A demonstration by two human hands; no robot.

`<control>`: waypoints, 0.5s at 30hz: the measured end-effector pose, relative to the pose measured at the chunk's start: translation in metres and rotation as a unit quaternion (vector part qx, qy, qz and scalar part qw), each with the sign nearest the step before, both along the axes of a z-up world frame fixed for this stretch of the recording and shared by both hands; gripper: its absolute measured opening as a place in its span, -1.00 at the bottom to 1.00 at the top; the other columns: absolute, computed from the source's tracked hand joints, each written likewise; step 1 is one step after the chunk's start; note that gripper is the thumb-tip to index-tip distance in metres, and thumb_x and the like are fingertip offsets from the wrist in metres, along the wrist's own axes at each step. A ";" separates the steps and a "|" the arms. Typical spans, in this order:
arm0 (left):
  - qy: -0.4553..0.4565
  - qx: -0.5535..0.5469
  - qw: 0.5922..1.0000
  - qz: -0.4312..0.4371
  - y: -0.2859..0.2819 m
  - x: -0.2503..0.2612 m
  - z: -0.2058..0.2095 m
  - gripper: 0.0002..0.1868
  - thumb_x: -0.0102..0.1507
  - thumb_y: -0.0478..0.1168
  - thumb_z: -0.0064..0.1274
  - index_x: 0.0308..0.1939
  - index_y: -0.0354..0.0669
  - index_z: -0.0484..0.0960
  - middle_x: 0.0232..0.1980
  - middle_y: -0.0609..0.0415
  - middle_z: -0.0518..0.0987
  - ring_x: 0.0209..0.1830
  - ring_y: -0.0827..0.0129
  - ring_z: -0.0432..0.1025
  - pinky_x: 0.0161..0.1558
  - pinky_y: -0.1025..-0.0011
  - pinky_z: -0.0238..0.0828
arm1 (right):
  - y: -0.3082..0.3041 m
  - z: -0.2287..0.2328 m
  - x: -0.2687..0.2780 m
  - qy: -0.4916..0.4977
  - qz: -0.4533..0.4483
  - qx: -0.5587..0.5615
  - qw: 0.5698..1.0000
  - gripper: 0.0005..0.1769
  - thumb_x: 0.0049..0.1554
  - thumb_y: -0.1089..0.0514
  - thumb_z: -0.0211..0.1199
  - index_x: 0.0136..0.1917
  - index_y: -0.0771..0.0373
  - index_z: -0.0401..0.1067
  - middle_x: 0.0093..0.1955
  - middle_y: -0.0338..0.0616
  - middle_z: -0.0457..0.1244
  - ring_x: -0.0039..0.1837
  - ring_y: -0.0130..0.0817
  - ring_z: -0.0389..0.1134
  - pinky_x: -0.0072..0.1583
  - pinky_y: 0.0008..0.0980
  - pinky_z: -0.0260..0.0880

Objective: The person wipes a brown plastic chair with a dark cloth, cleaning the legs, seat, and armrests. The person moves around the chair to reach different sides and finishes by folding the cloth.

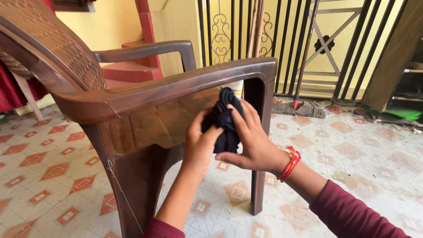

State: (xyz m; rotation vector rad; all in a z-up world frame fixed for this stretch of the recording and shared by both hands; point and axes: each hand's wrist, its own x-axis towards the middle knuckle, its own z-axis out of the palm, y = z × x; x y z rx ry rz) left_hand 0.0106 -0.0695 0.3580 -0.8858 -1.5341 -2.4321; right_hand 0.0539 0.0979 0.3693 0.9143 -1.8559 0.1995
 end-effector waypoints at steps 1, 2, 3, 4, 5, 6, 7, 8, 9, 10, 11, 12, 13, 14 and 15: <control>0.005 -0.004 1.000 -0.013 0.006 0.001 0.005 -0.55 0.19 -0.31 0.09 0.18 -0.32 0.53 0.04 0.02 0.60 -0.01 0.39 0.51 0.02 0.39 0.52 | 0.001 0.001 0.000 -0.002 0.014 -0.031 0.999 0.19 -0.06 -0.06 0.50 0.57 0.46 -0.11 0.52 0.53 -0.10 0.52 0.49 0.01 0.49 0.07 0.07; 0.008 -0.007 1.000 -0.027 0.012 0.003 0.009 -0.53 0.18 -0.32 0.07 0.19 -0.31 0.52 0.05 0.01 0.59 -0.01 0.37 0.51 0.02 0.36 0.52 | 0.003 0.000 0.001 -0.006 0.027 -0.061 0.998 0.12 -0.04 0.07 0.48 0.56 0.45 -0.10 0.53 0.56 -0.11 0.53 0.49 0.02 0.49 0.06 0.12; 0.036 -0.011 0.999 -0.036 0.017 0.006 0.011 -0.52 0.22 -0.27 0.08 0.23 -0.33 0.51 0.09 0.00 0.58 0.05 0.37 0.49 0.08 0.37 0.49 | 0.005 0.000 0.000 -0.009 0.040 -0.091 0.995 0.05 -0.01 0.20 0.46 0.56 0.45 -0.08 0.54 0.59 -0.11 0.55 0.49 0.04 0.49 0.05 0.18; 0.063 -0.013 0.997 -0.044 0.022 0.011 0.012 -0.51 0.27 -0.23 0.08 0.27 -0.35 0.49 0.13 -0.02 0.57 0.10 0.37 0.47 0.15 0.37 0.45 | 0.009 0.002 -0.002 0.007 0.042 -0.108 0.993 0.02 -0.03 0.25 0.45 0.54 0.43 -0.04 0.51 0.52 -0.05 0.53 0.45 0.08 0.48 0.05 0.20; 0.091 -0.015 0.994 -0.053 0.025 0.014 0.014 -0.49 0.31 -0.19 0.08 0.31 -0.36 0.47 0.17 -0.03 0.56 0.16 0.36 0.44 0.22 0.37 0.41 | 0.013 0.005 -0.006 0.022 0.044 -0.126 0.991 -0.01 -0.06 0.29 0.43 0.53 0.42 0.00 0.48 0.45 0.01 0.51 0.40 0.12 0.48 0.05 0.22; 0.098 -0.014 0.993 -0.064 0.025 0.018 0.015 -0.43 0.32 -0.12 0.07 0.35 -0.34 0.40 0.20 -0.03 0.55 0.21 0.36 0.43 0.25 0.37 0.39 | 0.017 0.008 -0.009 0.037 0.047 -0.143 0.988 -0.04 -0.09 0.34 0.41 0.51 0.41 0.04 0.46 0.39 0.07 0.49 0.36 0.16 0.48 0.04 0.24; 0.106 -0.012 0.991 -0.075 0.025 0.021 0.016 -0.38 0.34 -0.05 0.06 0.39 -0.31 0.32 0.24 -0.03 0.54 0.26 0.36 0.42 0.29 0.37 0.37 | 0.021 0.012 -0.013 0.043 0.032 -0.181 0.982 -0.12 -0.05 0.35 0.40 0.48 0.38 0.09 0.42 0.31 0.11 0.45 0.29 0.21 0.43 -0.03 0.27; 0.113 -0.013 0.990 -0.088 0.024 0.022 0.017 -0.32 0.35 0.02 0.05 0.43 -0.28 0.25 0.27 -0.03 0.53 0.32 0.36 0.41 0.33 0.37 0.35 | 0.026 0.017 -0.017 0.051 0.018 -0.220 0.974 -0.20 -0.02 0.36 0.39 0.45 0.36 0.15 0.39 0.23 0.15 0.42 0.22 0.25 0.39 -0.10 0.30; 0.113 -0.055 0.992 -0.034 0.022 0.022 0.018 -0.30 0.36 0.06 0.03 0.45 -0.27 0.25 0.29 -0.03 0.51 0.31 0.37 0.42 0.31 0.38 0.38 | 0.031 0.022 -0.023 0.058 0.003 -0.259 0.964 -0.27 0.02 0.38 0.38 0.42 0.33 0.20 0.35 0.15 0.20 0.38 0.15 0.29 0.35 -0.17 0.33; 0.110 -0.096 0.989 0.020 0.016 0.022 0.015 -0.28 0.37 0.10 0.01 0.46 -0.27 0.25 0.31 -0.02 0.49 0.30 0.38 0.42 0.29 0.39 0.41 | 0.037 0.027 -0.028 0.054 -0.032 -0.289 0.955 -0.27 0.03 0.39 0.35 0.44 0.35 0.20 0.37 0.17 0.19 0.40 0.17 0.28 0.38 -0.13 0.33; 0.106 -0.136 0.982 0.074 0.011 0.021 0.012 -0.26 0.38 0.14 -0.01 0.48 -0.26 0.24 0.32 -0.01 0.47 0.30 0.39 0.42 0.27 0.40 0.44 | 0.043 0.032 -0.035 0.050 -0.066 -0.318 0.944 -0.26 0.04 0.40 0.32 0.46 0.37 0.20 0.39 0.19 0.18 0.41 0.19 0.27 0.41 -0.10 0.32; 0.093 -0.113 0.984 0.099 0.006 0.016 0.011 -0.27 0.36 0.14 0.00 0.45 -0.26 0.28 0.28 -0.05 0.51 0.23 0.35 0.45 0.17 0.38 0.46 | 0.046 0.034 -0.040 0.046 -0.101 -0.347 0.931 -0.26 0.05 0.41 0.28 0.49 0.39 0.19 0.42 0.20 0.17 0.43 0.20 0.26 0.43 -0.06 0.32; 0.080 -0.091 0.985 0.124 -0.001 0.010 0.011 -0.28 0.34 0.13 0.00 0.42 -0.27 0.31 0.24 -0.09 0.56 0.17 0.32 0.48 0.08 0.36 0.49 | 0.044 0.036 -0.047 0.051 -0.104 -0.341 0.933 -0.26 0.03 0.42 0.26 0.48 0.38 0.20 0.43 0.22 0.16 0.44 0.22 0.25 0.44 -0.05 0.30; 0.067 -0.069 0.984 0.149 -0.007 0.005 0.012 -0.30 0.31 0.13 0.01 0.38 -0.27 0.34 0.19 -0.12 0.60 0.11 0.29 0.51 -0.02 0.34 0.51 | 0.040 0.039 -0.053 0.058 -0.106 -0.335 0.934 -0.25 0.01 0.43 0.24 0.47 0.38 0.20 0.45 0.24 0.14 0.45 0.24 0.23 0.45 -0.03 0.28; 0.044 -0.045 0.985 0.159 -0.015 0.002 0.011 -0.31 0.31 0.13 0.00 0.37 -0.25 0.35 0.18 -0.11 0.60 0.09 0.29 0.52 -0.04 0.34 0.51 | 0.034 0.041 -0.055 0.065 -0.108 -0.329 0.936 -0.25 0.00 0.45 0.22 0.47 0.37 0.20 0.46 0.25 0.13 0.46 0.26 0.22 0.46 -0.02 0.27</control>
